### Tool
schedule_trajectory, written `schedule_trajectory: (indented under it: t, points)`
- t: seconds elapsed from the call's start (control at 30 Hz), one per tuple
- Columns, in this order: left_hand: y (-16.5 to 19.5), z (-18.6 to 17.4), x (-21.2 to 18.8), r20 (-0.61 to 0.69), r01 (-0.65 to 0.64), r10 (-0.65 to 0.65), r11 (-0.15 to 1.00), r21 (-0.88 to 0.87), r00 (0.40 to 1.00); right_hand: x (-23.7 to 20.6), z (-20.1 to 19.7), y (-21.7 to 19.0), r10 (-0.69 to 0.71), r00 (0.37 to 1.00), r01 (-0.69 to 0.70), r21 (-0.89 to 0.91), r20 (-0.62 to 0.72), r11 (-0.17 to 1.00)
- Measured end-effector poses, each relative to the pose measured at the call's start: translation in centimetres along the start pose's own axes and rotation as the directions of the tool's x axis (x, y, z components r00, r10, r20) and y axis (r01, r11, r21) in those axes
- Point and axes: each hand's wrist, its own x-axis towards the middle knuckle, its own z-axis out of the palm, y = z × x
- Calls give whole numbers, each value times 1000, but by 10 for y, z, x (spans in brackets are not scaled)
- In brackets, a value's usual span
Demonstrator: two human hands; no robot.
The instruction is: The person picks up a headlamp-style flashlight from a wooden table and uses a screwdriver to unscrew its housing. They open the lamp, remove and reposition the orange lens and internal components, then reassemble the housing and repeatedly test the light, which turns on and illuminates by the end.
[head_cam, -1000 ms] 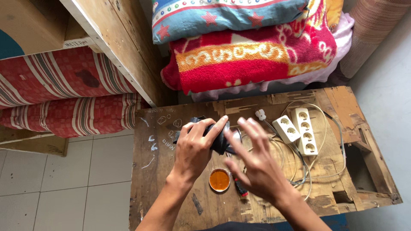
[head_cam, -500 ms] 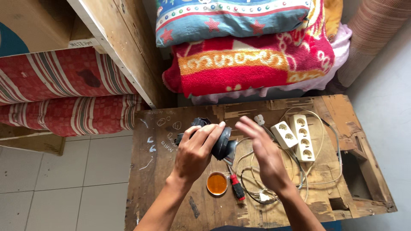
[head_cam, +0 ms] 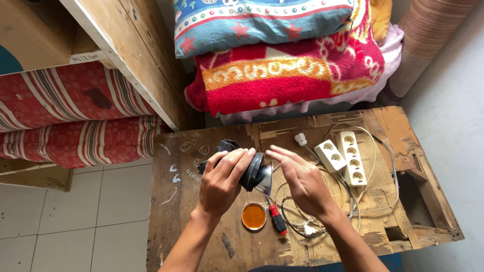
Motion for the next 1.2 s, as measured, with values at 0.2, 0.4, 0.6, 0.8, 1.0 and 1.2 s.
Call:
schedule_trajectory:
  t: [0.2,0.4,0.6,0.8,1.0,1.2]
  points:
    - [0,8,-9,-15,24,-25,999,-32,1000,6,-1,4,-28,996,26,21,85,999]
    - [0,6,-8,41,56,-55,998,-37,998,7,1,6,-210,974,210,9,83,978]
    - [12,-4,-1,10,91,-90,996,-17,996,15,-9,1,16,993,-36,173,116,984]
    - [25,-15,19,-4,100,-100,995,-17,995,8,7,-18,102,991,-120,231,90,965]
    - [34,-36,33,0,29,-29,999,-44,1000,2,-9,-31,122,992,-126,187,36,974]
    - [43,-44,39,-2,36,-36,999,-22,999,-6,-18,-39,252,968,-251,168,12,953]
